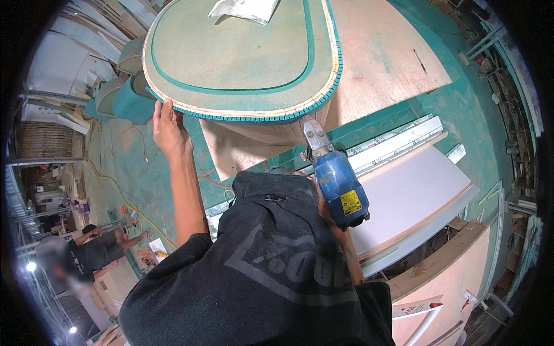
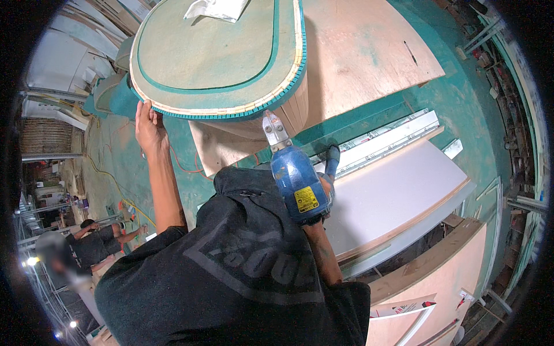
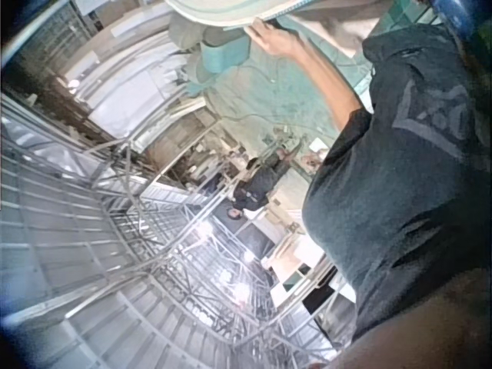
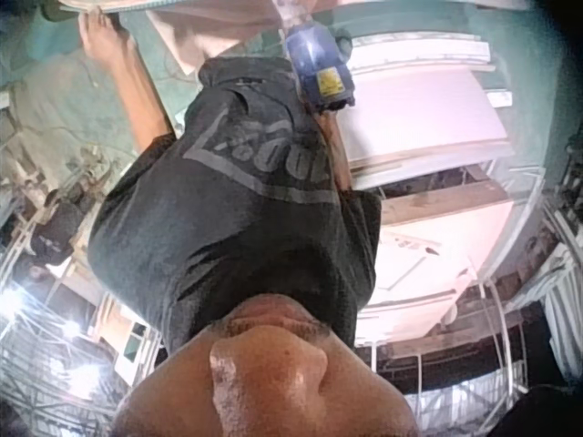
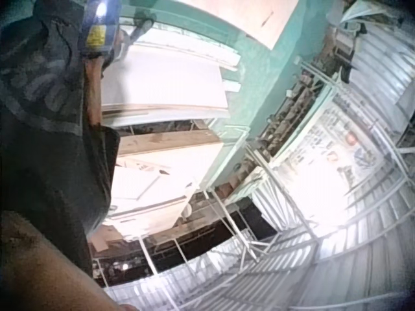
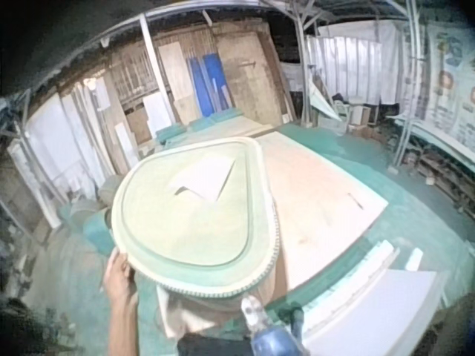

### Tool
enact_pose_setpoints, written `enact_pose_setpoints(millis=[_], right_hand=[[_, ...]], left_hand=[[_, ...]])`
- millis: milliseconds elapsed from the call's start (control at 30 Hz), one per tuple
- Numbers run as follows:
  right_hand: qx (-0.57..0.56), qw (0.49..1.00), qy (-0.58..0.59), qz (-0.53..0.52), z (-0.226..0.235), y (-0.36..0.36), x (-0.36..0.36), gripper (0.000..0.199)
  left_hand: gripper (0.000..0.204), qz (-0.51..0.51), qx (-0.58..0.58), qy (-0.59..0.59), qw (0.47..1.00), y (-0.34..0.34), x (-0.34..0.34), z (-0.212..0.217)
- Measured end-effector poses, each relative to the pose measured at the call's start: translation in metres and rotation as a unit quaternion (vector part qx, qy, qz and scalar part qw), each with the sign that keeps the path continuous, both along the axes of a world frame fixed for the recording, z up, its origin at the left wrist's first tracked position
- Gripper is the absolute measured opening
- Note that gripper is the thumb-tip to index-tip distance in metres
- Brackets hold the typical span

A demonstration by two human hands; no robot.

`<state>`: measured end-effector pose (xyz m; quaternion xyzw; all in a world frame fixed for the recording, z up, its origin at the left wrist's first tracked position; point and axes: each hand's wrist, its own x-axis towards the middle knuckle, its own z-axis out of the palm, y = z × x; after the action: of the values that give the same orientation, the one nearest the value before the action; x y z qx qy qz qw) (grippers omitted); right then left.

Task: The person uses a pneumatic stapler to attach a green flexible trim piece to the curved edge of a wooden furniture component, then picks up a new section of trim and prepares to continue the process.

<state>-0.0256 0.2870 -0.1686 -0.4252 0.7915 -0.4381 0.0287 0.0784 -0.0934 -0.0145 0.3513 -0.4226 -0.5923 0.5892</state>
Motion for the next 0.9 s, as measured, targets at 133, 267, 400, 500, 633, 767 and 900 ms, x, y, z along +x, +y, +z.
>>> enact_pose_setpoints(millis=[133, 267, 400, 500, 633, 767, 900], right_hand=[[0.0, 1.0, -0.012, 0.008, -0.003, -0.001, -0.002, 0.025], [0.0, 1.0, -0.025, 0.009, -0.008, -0.002, -0.002, 0.026], [-0.005, 0.999, -0.032, 0.007, -0.011, -0.001, 0.003, 0.026], [-0.008, 1.0, -0.028, 0.002, -0.011, 0.001, 0.004, 0.026], [-0.018, 1.0, -0.002, 0.01, -0.009, -0.001, 0.004, 0.027], [-0.011, 1.0, 0.018, 0.005, -0.012, -0.006, 0.003, 0.029], [0.138, 0.987, -0.072, 0.042, -0.037, 0.009, 0.019, 0.045]], left_hand=[[0.065, 0.008, 0.013, 0.018, 1.0, 0.006, -0.006, 0.007], [0.066, 0.008, 0.009, 0.016, 1.0, 0.004, -0.005, 0.006], [0.068, 0.009, 0.006, 0.01, 1.0, 0.001, -0.005, 0.004], [0.07, -0.002, 0.008, 0.002, 1.0, 0.001, -0.008, 0.005], [0.07, 0.002, 0.005, -0.001, 1.0, 0.003, -0.003, 0.008], [0.068, 0.014, 0.013, -0.008, 1.0, 0.007, -0.01, 0.013], [0.066, 0.012, 0.009, -0.009, 1.0, 0.006, -0.007, 0.012]])
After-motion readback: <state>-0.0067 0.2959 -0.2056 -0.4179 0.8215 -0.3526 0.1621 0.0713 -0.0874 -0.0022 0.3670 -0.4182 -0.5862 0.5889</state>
